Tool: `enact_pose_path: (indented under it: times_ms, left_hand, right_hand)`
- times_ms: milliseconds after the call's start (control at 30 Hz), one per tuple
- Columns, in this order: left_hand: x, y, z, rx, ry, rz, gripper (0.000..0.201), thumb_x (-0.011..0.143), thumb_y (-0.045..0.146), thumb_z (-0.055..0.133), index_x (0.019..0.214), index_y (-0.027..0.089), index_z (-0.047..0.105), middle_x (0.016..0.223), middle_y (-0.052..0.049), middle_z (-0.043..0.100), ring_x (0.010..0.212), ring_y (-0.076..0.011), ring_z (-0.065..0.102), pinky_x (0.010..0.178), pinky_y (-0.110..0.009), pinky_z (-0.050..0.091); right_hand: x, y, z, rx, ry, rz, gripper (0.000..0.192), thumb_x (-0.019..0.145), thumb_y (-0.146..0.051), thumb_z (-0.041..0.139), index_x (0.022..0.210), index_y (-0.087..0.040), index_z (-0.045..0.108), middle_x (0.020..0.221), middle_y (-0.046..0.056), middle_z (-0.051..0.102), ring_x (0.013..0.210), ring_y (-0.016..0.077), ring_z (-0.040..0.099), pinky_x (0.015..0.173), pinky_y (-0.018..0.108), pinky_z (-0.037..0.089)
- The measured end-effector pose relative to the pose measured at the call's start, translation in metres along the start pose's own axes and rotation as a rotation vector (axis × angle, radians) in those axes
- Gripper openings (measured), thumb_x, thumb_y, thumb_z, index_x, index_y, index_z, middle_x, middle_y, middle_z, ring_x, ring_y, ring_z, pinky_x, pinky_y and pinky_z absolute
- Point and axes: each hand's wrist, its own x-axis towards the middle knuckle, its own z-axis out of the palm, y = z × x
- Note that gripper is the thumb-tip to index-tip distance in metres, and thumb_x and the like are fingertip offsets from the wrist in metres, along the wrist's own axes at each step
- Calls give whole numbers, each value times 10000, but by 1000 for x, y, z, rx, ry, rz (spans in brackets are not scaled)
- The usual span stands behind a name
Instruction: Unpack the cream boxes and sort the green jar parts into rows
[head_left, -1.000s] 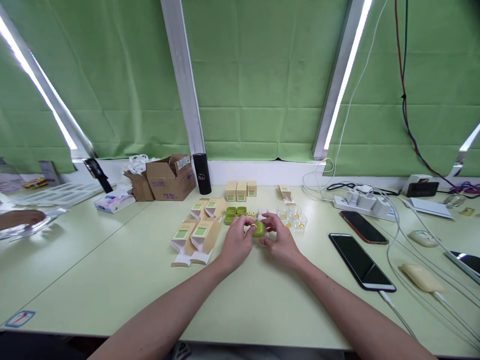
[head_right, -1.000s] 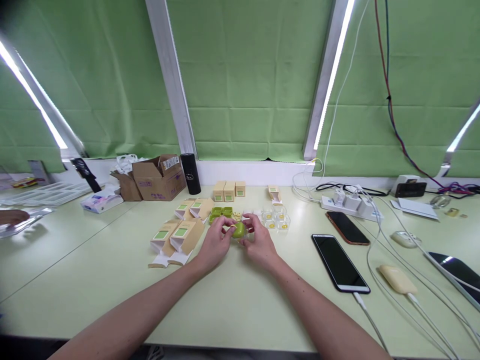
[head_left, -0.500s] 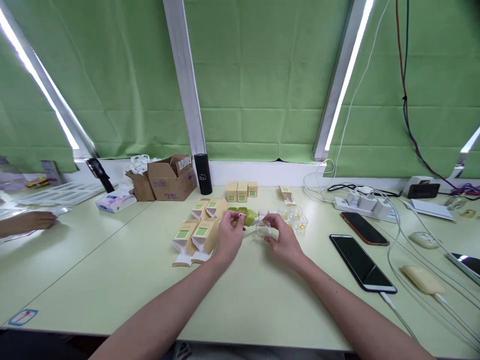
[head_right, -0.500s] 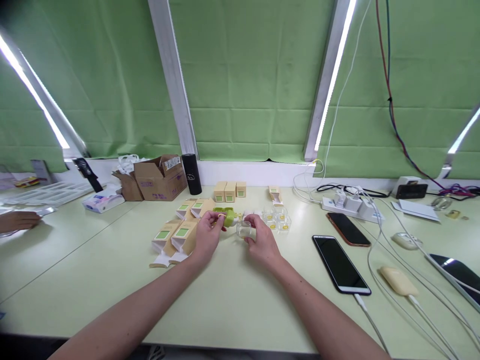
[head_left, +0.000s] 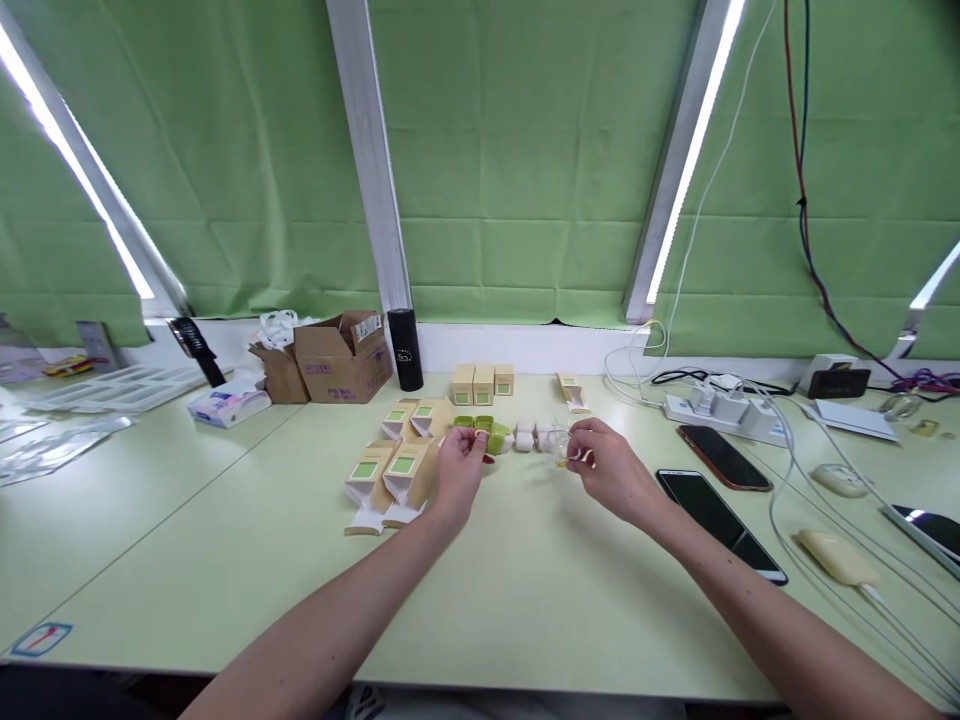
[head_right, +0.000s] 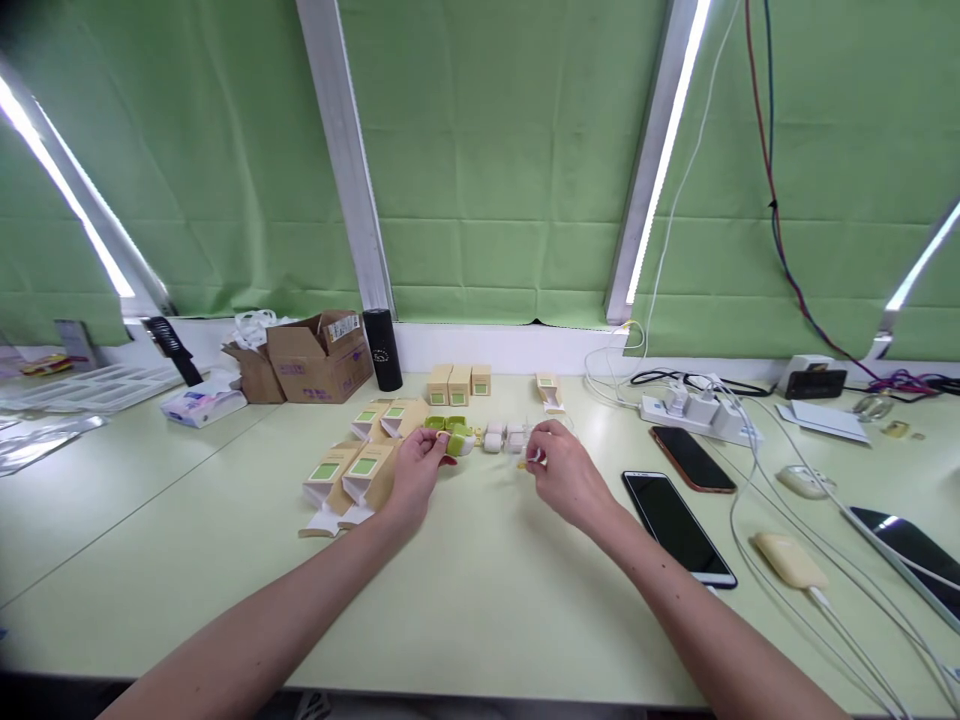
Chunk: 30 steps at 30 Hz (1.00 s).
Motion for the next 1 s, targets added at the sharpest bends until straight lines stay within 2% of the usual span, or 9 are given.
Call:
enact_pose_path:
  times_ms: [133,267,433,600,833,900,1000]
  left_hand:
    - [0,0,0,0,-6,0,425,790,519,802,891,165,590,842,-43,685,745,-143,644,643,-270,573]
    - [0,1,1,8,5,-7,426,781,511,811,878,158,593,822,-42,687,722,-142,643,633,-268,569]
    - [-2,3,2,-21,2,-15,414,769,484,834,858,160,593,799,-33,686,698,-133,637,623,-261,565]
    - [-3,4,2,-35,-10,-15,412,768,478,838,859,159,594,789,-26,685,711,-134,647,632,-262,573]
    - [-3,3,2,-40,-15,-32,379,780,437,834,867,157,593,800,-27,695,705,-130,649,640,-263,576]
    - [-3,3,2,-48,-19,-38,370,780,424,836,868,157,595,798,-27,695,709,-133,655,642,-262,576]
    - [-5,3,3,-77,-34,-56,357,786,409,834,870,157,595,801,-32,705,717,-140,670,666,-275,588]
  right_hand:
    - [-8,22,-29,-204,-57,75,126,786,-126,631,716,-229,612,993,54,649,733,189,619,690,329,457]
    - [-17,42,-45,-346,-131,154,131,800,-100,604,726,-206,628,1002,64,650,752,177,626,683,292,431]
    - [-18,56,-47,-420,-204,231,152,789,-54,593,741,-189,643,1016,76,651,794,179,637,710,268,430]
    - [-12,66,-41,-445,-214,236,155,784,-41,600,782,-178,674,1013,85,655,801,180,643,714,261,429]
    - [-10,65,-35,-481,-234,225,137,811,-54,606,835,-178,658,1021,86,653,833,187,660,727,267,434]
    - [-11,59,-38,-506,-236,235,159,819,-80,629,934,-186,657,1069,87,655,842,195,671,704,271,428]
    - [-10,45,-46,-571,-200,240,373,797,-142,708,1149,-230,622,1222,91,641,824,208,685,629,275,396]
